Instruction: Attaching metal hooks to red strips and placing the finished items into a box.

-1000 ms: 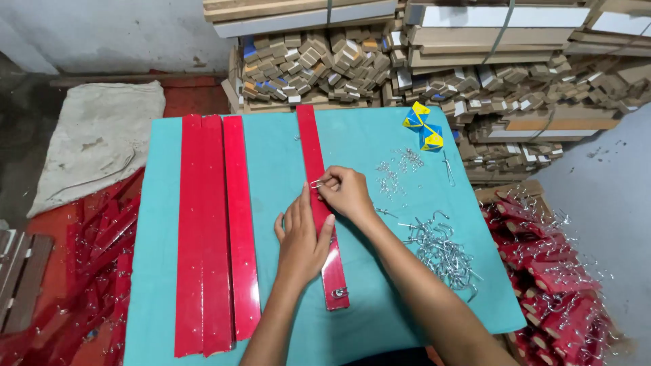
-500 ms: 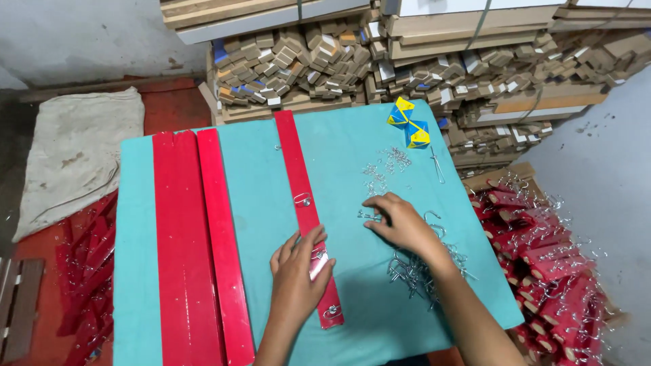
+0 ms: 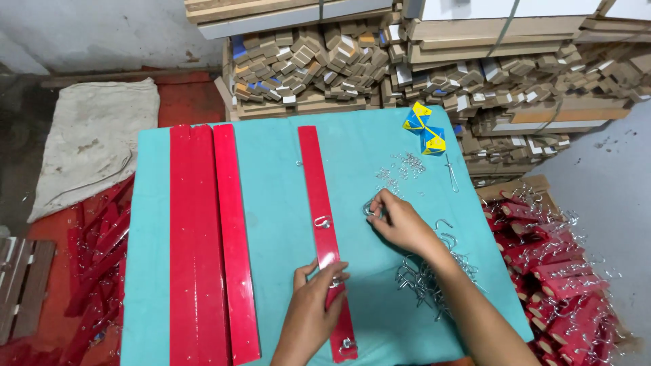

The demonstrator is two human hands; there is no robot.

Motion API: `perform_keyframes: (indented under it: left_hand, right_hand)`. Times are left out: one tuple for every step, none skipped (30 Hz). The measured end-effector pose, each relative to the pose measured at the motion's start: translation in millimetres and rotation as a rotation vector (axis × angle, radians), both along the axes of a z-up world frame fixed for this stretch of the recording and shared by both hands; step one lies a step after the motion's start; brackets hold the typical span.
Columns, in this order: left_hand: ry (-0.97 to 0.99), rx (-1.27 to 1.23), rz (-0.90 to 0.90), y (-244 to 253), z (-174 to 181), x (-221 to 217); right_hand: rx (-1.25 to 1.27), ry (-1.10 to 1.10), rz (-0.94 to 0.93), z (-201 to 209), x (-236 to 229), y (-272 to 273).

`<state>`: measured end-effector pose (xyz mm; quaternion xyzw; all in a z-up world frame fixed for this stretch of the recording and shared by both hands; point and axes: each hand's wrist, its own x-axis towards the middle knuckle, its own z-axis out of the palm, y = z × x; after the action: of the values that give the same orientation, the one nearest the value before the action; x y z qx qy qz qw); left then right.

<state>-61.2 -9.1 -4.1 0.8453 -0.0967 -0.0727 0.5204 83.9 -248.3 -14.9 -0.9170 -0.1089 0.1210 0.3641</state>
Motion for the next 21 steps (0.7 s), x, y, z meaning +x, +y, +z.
perform_keyframes:
  left_hand:
    - [0.002, 0.001, 0.008, 0.4, 3.4, -3.5]
    - [0.040, 0.024, -0.012, 0.6, 6.9, -7.0]
    - [0.079, 0.046, -0.034, 0.5, 10.2, -10.9]
    - [0.082, 0.046, -0.030, 4.1, 15.6, -10.6]
    - [0.065, 0.083, -0.073, 7.6, 20.8, -8.5]
    - [0.047, 0.120, -0.117, 11.0, 26.1, -6.6]
    - [0.049, 0.120, -0.115, 15.9, 31.7, 0.4]
    - [-0.045, 0.148, -0.083, 20.5, 37.4, 7.3]
    - [-0.140, 0.175, -0.054, 25.1, 42.9, 15.0]
    - [-0.139, 0.176, -0.056, 25.7, 53.3, 24.6]
    - [-0.150, 0.208, 0.026, 27.1, 64.6, 35.9]
    - [-0.160, 0.239, 0.109, 28.6, 76.2, 47.0]
    - [-0.165, 0.240, 0.110, 25.8, 84.0, 58.0]
    - [-0.194, 0.246, 0.173, 23.2, 91.8, 68.8]
    - [-0.222, 0.250, 0.237, 20.1, 99.4, 78.9]
    - [-0.225, 0.248, 0.239, 17.6, 91.7, 90.1]
    - [-0.192, 0.203, 0.259, 14.1, 83.7, 101.2]
    - [-0.159, 0.158, 0.279, 10.5, 75.8, 112.5]
    - [-0.164, 0.155, 0.279, 8.1, 66.7, 118.1]
    - [-0.131, 0.153, 0.295, 5.5, 57.7, 124.1]
    - [-0.096, 0.151, 0.308, 3.3, 48.9, 129.5]
  right_hand:
    - [0.001, 0.002, 0.008, 7.7, -0.5, 5.5]
    - [0.104, 0.007, 0.009, 15.5, -1.1, 10.8]
    - [0.206, 0.014, 0.006, 23.0, -2.8, 15.2]
    - [0.207, 0.017, 0.011, 22.1, -2.4, 18.1]
    - [0.210, 0.027, 0.044, 21.6, 0.0, 21.1]
    - [0.213, 0.037, 0.077, 21.3, 2.3, 23.9]
    - [0.213, 0.039, 0.079, 18.3, 5.5, 27.1]
    - [0.189, 0.062, 0.054, 15.2, 8.7, 30.0]
    - [0.165, 0.083, 0.027, 12.1, 11.9, 32.5]
    - [0.166, 0.084, 0.025, 3.9, 13.2, 30.6]
    - [0.126, 0.077, 0.001, -3.1, 16.9, 29.8]
    - [0.086, 0.070, -0.024, -9.8, 20.7, 29.3]
    - [0.087, 0.065, -0.024, -2.7, 19.6, 31.3]
    - [0.098, 0.116, -0.061, 4.4, 18.5, 33.4]
    - [0.108, 0.170, -0.098, 11.4, 16.8, 35.1]
    - [0.107, 0.166, -0.096, 8.4, 18.8, 32.5]
    - [0.171, 0.215, -0.098, 5.4, 20.2, 28.9]
    - [0.235, 0.264, -0.101, 2.3, 21.8, 25.0]
    - [0.233, 0.259, -0.101, 8.1, 18.0, 27.5]
    - [0.391, 0.334, -0.124, 13.9, 14.4, 30.0]
    - [0.551, 0.410, -0.150, 19.5, 9.4, 32.8]
